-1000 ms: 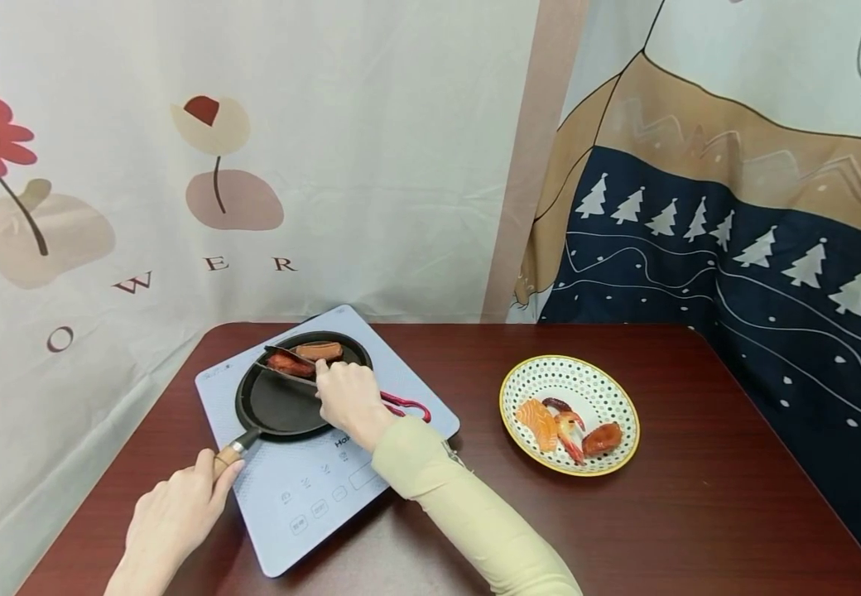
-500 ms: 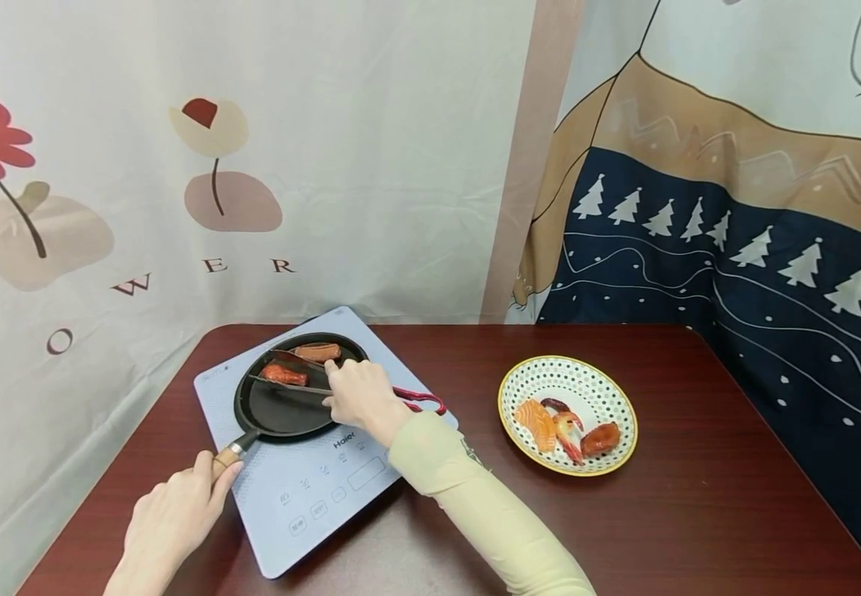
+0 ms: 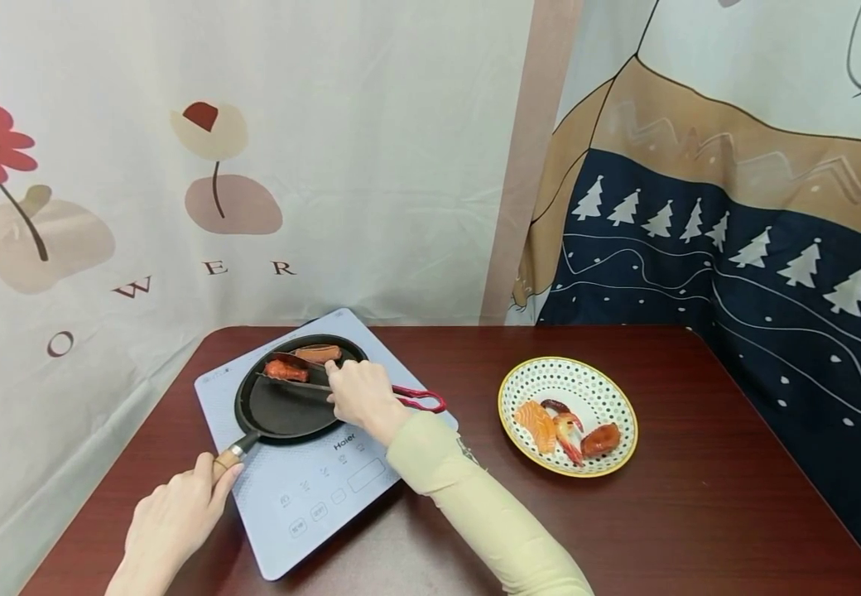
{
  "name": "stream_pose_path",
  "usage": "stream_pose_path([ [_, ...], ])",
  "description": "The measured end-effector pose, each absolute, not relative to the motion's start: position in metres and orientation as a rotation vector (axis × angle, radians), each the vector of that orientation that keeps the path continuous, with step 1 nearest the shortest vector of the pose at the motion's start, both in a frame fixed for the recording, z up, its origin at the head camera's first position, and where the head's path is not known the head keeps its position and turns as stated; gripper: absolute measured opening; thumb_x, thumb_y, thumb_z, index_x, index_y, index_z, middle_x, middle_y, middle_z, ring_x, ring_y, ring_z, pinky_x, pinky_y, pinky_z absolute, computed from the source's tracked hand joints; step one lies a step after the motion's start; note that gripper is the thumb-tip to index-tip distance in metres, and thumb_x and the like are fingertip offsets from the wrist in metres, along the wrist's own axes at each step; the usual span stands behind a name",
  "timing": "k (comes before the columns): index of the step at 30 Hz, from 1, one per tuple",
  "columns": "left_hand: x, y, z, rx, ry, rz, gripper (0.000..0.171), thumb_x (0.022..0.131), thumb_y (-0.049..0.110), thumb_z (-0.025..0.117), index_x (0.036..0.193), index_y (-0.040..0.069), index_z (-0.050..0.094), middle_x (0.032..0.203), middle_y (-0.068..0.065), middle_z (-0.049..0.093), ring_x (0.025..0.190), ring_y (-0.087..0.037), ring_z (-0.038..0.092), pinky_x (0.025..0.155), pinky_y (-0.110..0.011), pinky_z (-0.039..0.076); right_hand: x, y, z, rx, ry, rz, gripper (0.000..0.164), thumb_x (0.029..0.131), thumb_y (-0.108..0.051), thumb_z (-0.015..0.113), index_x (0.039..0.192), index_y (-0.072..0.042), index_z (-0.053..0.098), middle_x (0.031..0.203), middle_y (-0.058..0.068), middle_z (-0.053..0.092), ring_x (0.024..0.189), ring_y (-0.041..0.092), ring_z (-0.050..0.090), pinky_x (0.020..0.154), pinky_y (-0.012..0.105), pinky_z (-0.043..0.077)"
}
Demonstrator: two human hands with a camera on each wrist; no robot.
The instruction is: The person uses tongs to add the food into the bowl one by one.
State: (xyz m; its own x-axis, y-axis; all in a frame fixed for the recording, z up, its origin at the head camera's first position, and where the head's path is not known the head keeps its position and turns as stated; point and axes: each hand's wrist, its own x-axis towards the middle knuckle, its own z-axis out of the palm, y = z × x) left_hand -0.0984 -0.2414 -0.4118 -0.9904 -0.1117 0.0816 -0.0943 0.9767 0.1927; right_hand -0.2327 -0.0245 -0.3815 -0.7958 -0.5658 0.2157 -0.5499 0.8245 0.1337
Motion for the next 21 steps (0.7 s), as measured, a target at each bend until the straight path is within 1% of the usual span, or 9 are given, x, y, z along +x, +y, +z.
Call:
stream_pose_path([
  [6, -0.098, -0.241, -0.412, 0.154, -3.017, -0.284, 0.041, 0.097, 0.039, 0.049, 0.088, -0.001, 0.045, 0.062, -0.018, 0.056, 0.053, -0.038, 0.056, 0.045, -0.046, 0.039, -0.234, -0.027, -0.386, 0.836, -2.727, -0.081, 0.048, 0.090, -0.042, 0.061, 0.131, -0.020, 0.054, 0.087, 0.003, 0.069, 0.067, 0.020, 0.066, 0.052, 0.031, 0.049],
  [11, -0.098, -0.241, -0.413, 0.151, -3.013, -0.289, 0.041, 0.097, 0.039, 0.048, 0.088, -0.001, 0.045, 0.061, -0.018, 0.055, 0.052, -0.037, 0.056, 0.044, -0.046, 0.039, -0.233, -0.025, -0.387, 0.836, -2.716, -0.062, 0.050, 0.090, -0.044, 0.061, 0.133, -0.019, 0.053, 0.087, 0.003, 0.069, 0.067, 0.021, 0.065, 0.054, 0.031, 0.049],
  [16, -0.098, -0.241, -0.413, 0.153, -3.017, -0.291, 0.041, 0.097, 0.039, 0.048, 0.088, -0.001, 0.045, 0.061, -0.017, 0.055, 0.052, -0.037, 0.056, 0.045, -0.045, 0.039, -0.230, -0.015, -0.384, 0.838, -2.687, -0.001, 0.051, 0.089, -0.044, 0.061, 0.133, -0.017, 0.053, 0.086, 0.004, 0.069, 0.071, 0.020, 0.067, 0.057, 0.031, 0.051],
  [21, -0.098, -0.241, -0.413, 0.156, -3.021, -0.287, 0.041, 0.097, 0.039, 0.049, 0.089, -0.001, 0.045, 0.061, -0.017, 0.055, 0.052, -0.037, 0.056, 0.045, -0.045, 0.039, -0.227, 0.001, -0.379, 0.809, -2.642, 0.051, 0.048, 0.088, -0.043, 0.063, 0.128, -0.017, 0.055, 0.082, 0.005, 0.068, 0.069, 0.023, 0.067, 0.056, 0.035, 0.051],
])
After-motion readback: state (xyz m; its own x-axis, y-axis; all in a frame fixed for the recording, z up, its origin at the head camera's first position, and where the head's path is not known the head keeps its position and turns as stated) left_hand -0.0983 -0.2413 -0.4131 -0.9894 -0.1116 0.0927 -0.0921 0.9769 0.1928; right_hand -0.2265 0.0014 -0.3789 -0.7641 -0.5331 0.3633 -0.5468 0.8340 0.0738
